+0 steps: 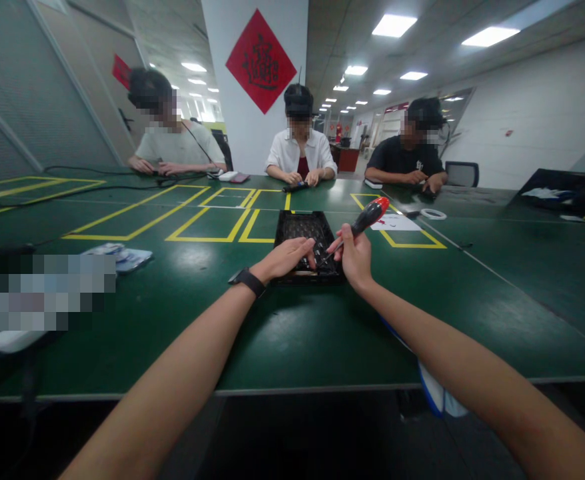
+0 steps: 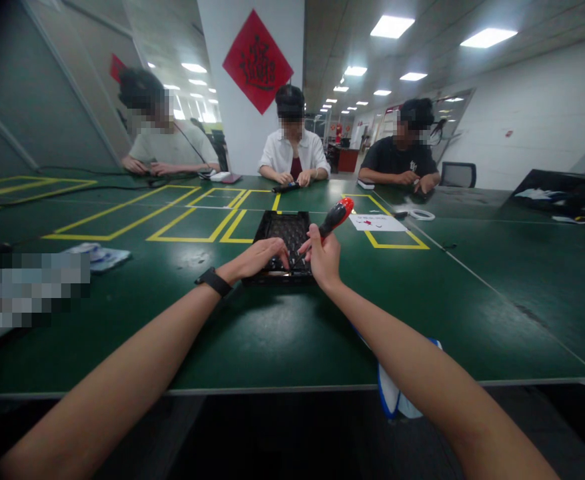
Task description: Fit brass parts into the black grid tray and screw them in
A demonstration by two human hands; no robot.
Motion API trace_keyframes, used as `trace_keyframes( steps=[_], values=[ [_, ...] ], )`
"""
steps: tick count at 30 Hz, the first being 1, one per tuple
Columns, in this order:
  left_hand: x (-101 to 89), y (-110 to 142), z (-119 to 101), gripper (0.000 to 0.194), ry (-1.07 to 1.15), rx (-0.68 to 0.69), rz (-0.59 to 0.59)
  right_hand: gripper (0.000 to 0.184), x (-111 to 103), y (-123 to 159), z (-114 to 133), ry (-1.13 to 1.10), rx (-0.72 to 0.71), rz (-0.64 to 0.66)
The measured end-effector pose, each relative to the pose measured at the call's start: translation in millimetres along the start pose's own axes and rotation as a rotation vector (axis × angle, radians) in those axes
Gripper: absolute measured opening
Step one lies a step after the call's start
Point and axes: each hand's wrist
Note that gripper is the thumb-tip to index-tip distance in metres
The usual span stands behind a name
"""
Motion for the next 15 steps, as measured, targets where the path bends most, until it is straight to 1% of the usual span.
trace_keyframes(
  steps=[15],
  values=[
    [0.2,-0.5,2.2,0.070,0.011,0.045,-0.006,0.042,-0.4,0.2,1.5,-0.044,0.012,-0.012]
  ],
)
Point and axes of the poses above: each hand's wrist, its own y-axis away from the middle knuckle, its own x-axis out of the palm, z = x × y, and after that the axes turned 5 degrees about -z, right-handed
